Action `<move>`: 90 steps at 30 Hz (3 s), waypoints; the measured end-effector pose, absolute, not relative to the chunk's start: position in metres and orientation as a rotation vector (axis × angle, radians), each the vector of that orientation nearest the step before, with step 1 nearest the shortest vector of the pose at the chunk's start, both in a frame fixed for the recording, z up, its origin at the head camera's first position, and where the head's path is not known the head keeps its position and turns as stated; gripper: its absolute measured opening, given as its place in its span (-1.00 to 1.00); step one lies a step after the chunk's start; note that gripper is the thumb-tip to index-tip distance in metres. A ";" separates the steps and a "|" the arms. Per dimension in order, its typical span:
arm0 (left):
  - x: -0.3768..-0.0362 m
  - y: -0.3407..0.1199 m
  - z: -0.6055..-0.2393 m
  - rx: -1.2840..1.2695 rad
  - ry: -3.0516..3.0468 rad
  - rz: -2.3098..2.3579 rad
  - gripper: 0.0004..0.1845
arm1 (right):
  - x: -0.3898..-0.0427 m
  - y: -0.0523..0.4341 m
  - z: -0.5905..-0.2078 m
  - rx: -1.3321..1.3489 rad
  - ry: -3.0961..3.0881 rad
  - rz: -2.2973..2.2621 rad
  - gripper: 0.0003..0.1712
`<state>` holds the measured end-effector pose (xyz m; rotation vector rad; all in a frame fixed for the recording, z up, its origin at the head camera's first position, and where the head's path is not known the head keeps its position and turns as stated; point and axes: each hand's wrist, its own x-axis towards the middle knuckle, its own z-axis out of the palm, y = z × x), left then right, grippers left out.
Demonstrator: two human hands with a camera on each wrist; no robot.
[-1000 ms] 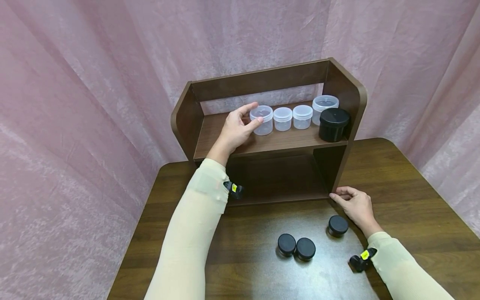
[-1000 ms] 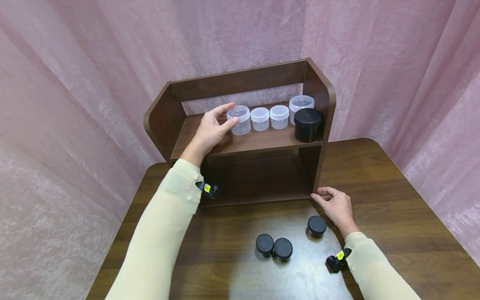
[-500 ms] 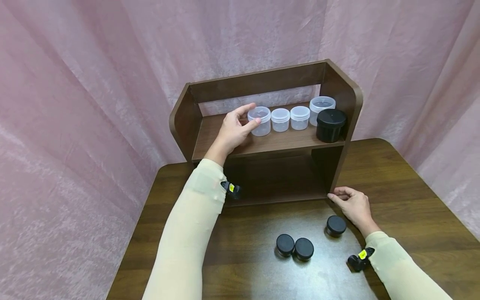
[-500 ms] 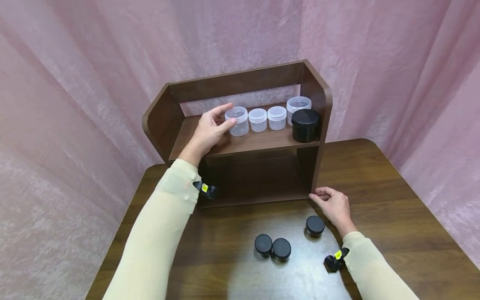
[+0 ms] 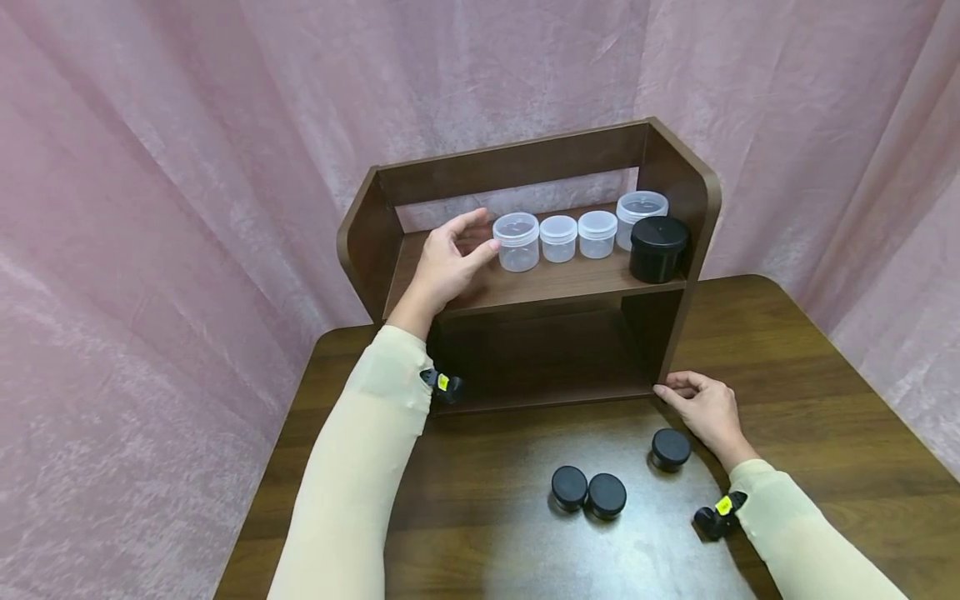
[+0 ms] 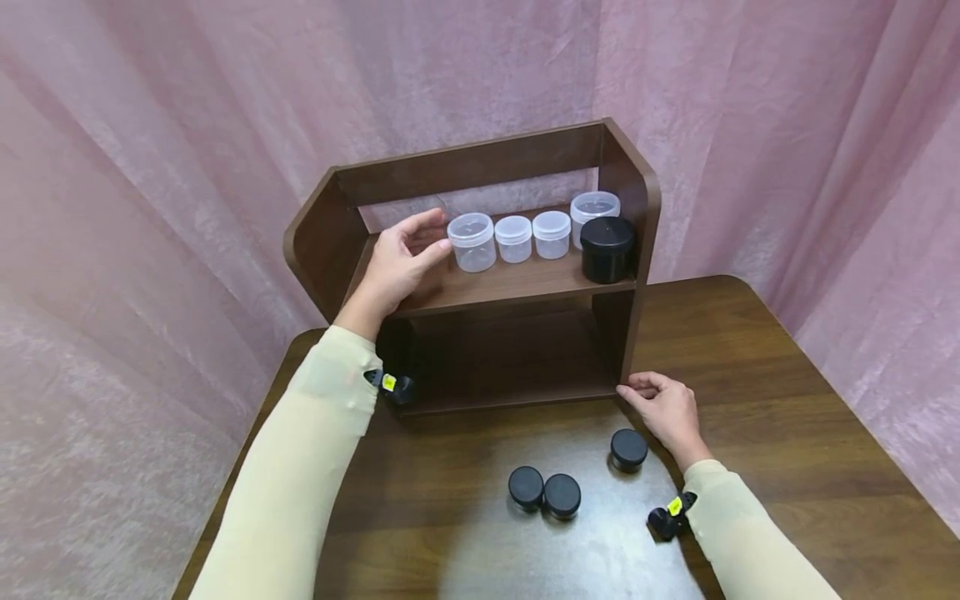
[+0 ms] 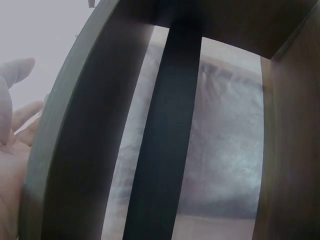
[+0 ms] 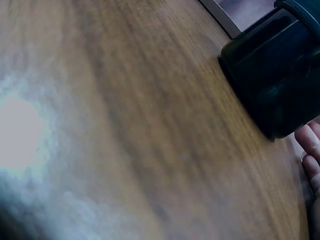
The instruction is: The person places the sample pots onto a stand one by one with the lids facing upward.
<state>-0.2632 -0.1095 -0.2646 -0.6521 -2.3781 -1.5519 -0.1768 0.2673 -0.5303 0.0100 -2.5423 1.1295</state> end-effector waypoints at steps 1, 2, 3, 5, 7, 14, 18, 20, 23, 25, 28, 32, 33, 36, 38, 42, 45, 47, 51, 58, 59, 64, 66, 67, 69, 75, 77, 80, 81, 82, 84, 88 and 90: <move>-0.262 -0.112 -0.265 -0.651 -2.364 -1.547 -0.43 | -0.177 0.267 -0.530 0.010 -2.544 1.129 -0.68; -0.260 -0.115 -0.265 -0.645 -2.356 -1.541 -0.44 | -0.177 0.267 -0.530 0.011 -2.545 1.131 -0.67; -0.259 -0.118 -0.265 -0.644 -2.346 -1.537 -0.45 | -0.177 0.268 -0.530 0.010 -2.546 1.131 -0.67; -0.255 -0.122 -0.264 -0.643 -2.325 -1.528 -0.47 | -0.178 0.268 -0.530 0.008 -2.545 1.134 -0.67; -0.249 -0.126 -0.262 -0.647 -2.307 -1.527 -0.49 | -0.178 0.269 -0.530 0.007 -2.544 1.132 -0.67; -0.204 -0.126 -0.241 -0.715 -2.262 -1.527 -0.53 | -0.179 0.273 -0.531 0.014 -2.547 1.129 -0.67; -0.181 -0.122 -0.234 -0.786 -2.238 -1.487 -0.56 | -0.178 0.274 -0.531 0.005 -2.550 1.119 -0.68; -0.173 -0.121 -0.235 -0.825 -2.225 -1.471 -0.56 | -0.178 0.274 -0.531 0.006 -2.550 1.118 -0.67; -0.163 -0.121 -0.240 -0.887 -2.207 -1.486 -0.57 | -0.178 0.274 -0.531 0.005 -2.553 1.121 -0.68; -0.157 -0.120 -0.245 -0.923 -2.211 -1.496 -0.58 | -0.178 0.274 -0.531 0.005 -2.554 1.125 -0.68; -0.153 -0.122 -0.260 -0.980 -2.229 -1.500 -0.61 | -0.177 0.274 -0.532 0.006 -2.552 1.135 -0.68; -0.157 -0.126 -0.296 -1.035 -2.282 -1.496 -0.64 | -0.178 0.275 -0.532 0.010 -2.541 1.142 -0.68; -0.159 -0.127 -0.306 -1.042 -2.303 -1.489 -0.64 | -0.178 0.275 -0.532 0.010 -2.539 1.141 -0.68; -0.155 -0.126 -0.329 -1.051 -2.397 -1.439 -0.66 | -0.178 0.274 -0.531 0.008 -2.538 1.137 -0.68; -0.152 -0.125 -0.342 -1.054 -2.457 -1.405 -0.66 | -0.178 0.274 -0.530 0.009 -2.540 1.137 -0.68; -0.146 -0.119 -0.363 -1.065 -2.523 -1.410 -0.67 | -0.178 0.274 -0.530 0.008 -2.543 1.147 -0.67; -0.142 -0.113 -0.375 -1.085 -2.527 -1.451 -0.67 | -0.177 0.274 -0.530 0.004 -2.543 1.152 -0.67; -0.140 -0.109 -0.382 -1.100 -2.523 -1.480 -0.67 | -0.177 0.274 -0.530 0.003 -2.543 1.152 -0.68; -0.135 -0.101 -0.395 -1.147 -2.512 -1.522 -0.66 | -0.177 0.274 -0.530 -0.001 -2.548 1.151 -0.68; -0.123 -0.086 -0.424 -1.215 -2.635 -1.481 -0.61 | -0.178 0.274 -0.530 -0.004 -2.548 1.145 -0.67; -0.121 -0.084 -0.427 -1.223 -2.654 -1.462 -0.60 | -0.178 0.274 -0.530 -0.004 -2.548 1.144 -0.67; -0.115 -0.076 -0.446 -1.280 -2.716 -1.410 -0.56 | -0.177 0.273 -0.530 0.000 -2.540 1.144 -0.68; -0.114 -0.074 -0.452 -1.299 -2.732 -1.434 -0.54 | -0.177 0.273 -0.529 -0.001 -2.537 1.146 -0.69; -0.113 -0.073 -0.455 -1.309 -2.738 -1.454 -0.53 | -0.177 0.273 -0.529 -0.004 -2.538 1.145 -0.69; -0.113 -0.071 -0.460 -1.334 -2.747 -1.468 -0.51 | -0.177 0.272 -0.528 -0.008 -2.535 1.148 -0.69; -0.113 -0.067 -0.469 -1.367 -2.745 -1.440 -0.45 | -0.177 0.271 -0.526 -0.013 -2.533 1.146 -0.69; -0.113 -0.066 -0.470 -1.372 -2.745 -1.413 -0.44 | -0.177 0.272 -0.527 -0.005 -2.539 1.135 -0.69; -0.114 -0.065 -0.474 -1.382 -2.763 -1.351 -0.43 | -0.176 0.273 -0.527 -0.001 -2.538 1.135 -0.69; -0.115 -0.065 -0.475 -1.383 -2.773 -1.325 -0.42 | -0.176 0.273 -0.528 0.002 -2.539 1.133 -0.69; -0.115 -0.065 -0.477 -1.381 -2.785 -1.313 -0.42 | -0.176 0.273 -0.528 0.003 -2.539 1.134 -0.69; -0.116 -0.066 -0.480 -1.370 -2.804 -1.284 -0.41 | -0.177 0.274 -0.528 0.002 -2.541 1.135 -0.68; -0.116 -0.067 -0.486 -1.352 -2.832 -1.228 -0.39 | -0.178 0.274 -0.530 -0.001 -2.547 1.130 -0.68; -0.115 -0.068 -0.487 -1.351 -2.840 -1.194 -0.39 | -0.178 0.274 -0.530 0.000 -2.547 1.127 -0.68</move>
